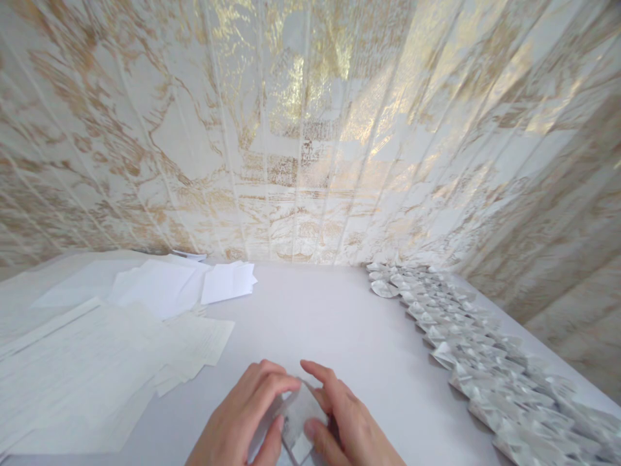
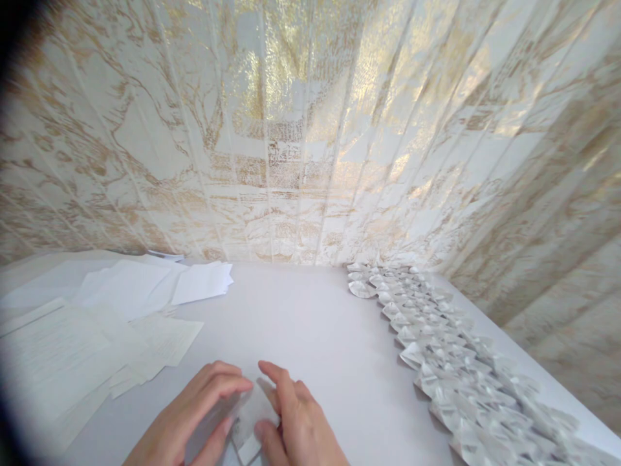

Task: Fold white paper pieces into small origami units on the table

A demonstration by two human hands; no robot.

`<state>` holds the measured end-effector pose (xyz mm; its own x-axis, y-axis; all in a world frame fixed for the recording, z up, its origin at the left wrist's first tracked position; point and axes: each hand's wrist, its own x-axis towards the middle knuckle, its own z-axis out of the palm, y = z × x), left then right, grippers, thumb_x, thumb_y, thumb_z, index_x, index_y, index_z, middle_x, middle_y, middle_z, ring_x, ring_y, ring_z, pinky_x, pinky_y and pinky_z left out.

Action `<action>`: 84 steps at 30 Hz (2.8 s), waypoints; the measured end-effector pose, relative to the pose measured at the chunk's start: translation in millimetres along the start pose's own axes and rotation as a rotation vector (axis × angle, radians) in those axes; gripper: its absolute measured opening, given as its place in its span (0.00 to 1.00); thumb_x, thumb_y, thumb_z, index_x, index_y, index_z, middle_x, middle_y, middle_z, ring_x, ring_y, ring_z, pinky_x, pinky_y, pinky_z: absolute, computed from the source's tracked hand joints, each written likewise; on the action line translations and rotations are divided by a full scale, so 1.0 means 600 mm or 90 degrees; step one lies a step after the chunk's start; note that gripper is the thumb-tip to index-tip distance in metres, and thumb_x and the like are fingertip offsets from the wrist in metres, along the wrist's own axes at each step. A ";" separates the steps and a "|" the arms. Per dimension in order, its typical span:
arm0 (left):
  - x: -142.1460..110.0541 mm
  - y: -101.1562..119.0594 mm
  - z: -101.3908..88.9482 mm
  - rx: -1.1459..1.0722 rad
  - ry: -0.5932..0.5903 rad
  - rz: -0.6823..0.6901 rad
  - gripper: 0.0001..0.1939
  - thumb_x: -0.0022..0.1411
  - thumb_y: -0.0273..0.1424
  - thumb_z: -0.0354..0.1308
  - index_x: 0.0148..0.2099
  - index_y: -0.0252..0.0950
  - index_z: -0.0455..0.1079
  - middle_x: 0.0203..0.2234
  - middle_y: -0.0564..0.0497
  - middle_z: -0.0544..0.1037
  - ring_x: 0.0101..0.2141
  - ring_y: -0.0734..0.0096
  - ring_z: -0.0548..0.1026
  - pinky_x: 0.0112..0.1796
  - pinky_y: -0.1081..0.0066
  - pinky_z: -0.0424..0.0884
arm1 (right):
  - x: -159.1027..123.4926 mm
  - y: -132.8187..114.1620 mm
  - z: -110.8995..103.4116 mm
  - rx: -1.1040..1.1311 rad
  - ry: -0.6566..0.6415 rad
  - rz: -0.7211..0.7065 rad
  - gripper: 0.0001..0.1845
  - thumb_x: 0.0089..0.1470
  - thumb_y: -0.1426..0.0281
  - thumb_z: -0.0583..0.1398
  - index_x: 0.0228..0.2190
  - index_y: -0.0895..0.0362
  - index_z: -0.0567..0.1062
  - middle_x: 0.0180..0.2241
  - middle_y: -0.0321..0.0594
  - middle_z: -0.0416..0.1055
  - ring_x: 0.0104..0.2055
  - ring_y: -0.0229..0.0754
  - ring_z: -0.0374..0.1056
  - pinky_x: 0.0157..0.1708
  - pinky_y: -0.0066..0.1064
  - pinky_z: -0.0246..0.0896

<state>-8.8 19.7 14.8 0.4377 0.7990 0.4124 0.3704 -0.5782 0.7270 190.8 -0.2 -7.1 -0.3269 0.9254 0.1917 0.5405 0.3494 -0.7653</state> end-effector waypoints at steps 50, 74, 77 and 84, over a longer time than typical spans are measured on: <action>0.009 -0.030 -0.001 0.248 -0.144 0.057 0.09 0.64 0.20 0.54 0.33 0.39 0.64 0.33 0.54 0.70 0.36 0.63 0.66 0.35 0.65 0.59 | 0.020 -0.016 -0.043 -0.173 0.005 0.015 0.14 0.52 0.81 0.68 0.25 0.57 0.70 0.29 0.33 0.69 0.35 0.41 0.63 0.37 0.32 0.57; 0.023 -0.021 0.016 0.204 -0.060 -0.028 0.16 0.54 0.17 0.53 0.42 0.40 0.65 0.40 0.51 0.71 0.41 0.59 0.68 0.40 0.60 0.65 | 0.031 -0.024 -0.018 -0.233 0.040 0.097 0.12 0.51 0.71 0.69 0.31 0.55 0.69 0.34 0.37 0.68 0.39 0.49 0.63 0.42 0.43 0.55; 0.019 -0.027 0.017 0.177 -0.053 0.027 0.27 0.58 0.17 0.50 0.57 0.44 0.62 0.51 0.49 0.72 0.49 0.59 0.67 0.48 0.59 0.66 | 0.030 -0.024 -0.023 -0.197 0.031 0.111 0.12 0.49 0.77 0.65 0.34 0.54 0.69 0.37 0.37 0.68 0.42 0.50 0.62 0.45 0.45 0.54; 0.021 -0.053 0.013 0.190 -0.119 0.153 0.29 0.63 0.21 0.50 0.65 0.44 0.58 0.55 0.49 0.75 0.54 0.59 0.69 0.52 0.62 0.68 | 0.029 -0.019 -0.055 -0.088 -0.028 0.123 0.23 0.38 0.86 0.54 0.35 0.52 0.68 0.38 0.35 0.69 0.44 0.47 0.63 0.50 0.45 0.55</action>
<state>-8.5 47.0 -7.4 0.6715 0.6072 0.4247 0.4480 -0.7892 0.4200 204.7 16.8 25.0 -0.2399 0.9706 0.0207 0.6962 0.1868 -0.6931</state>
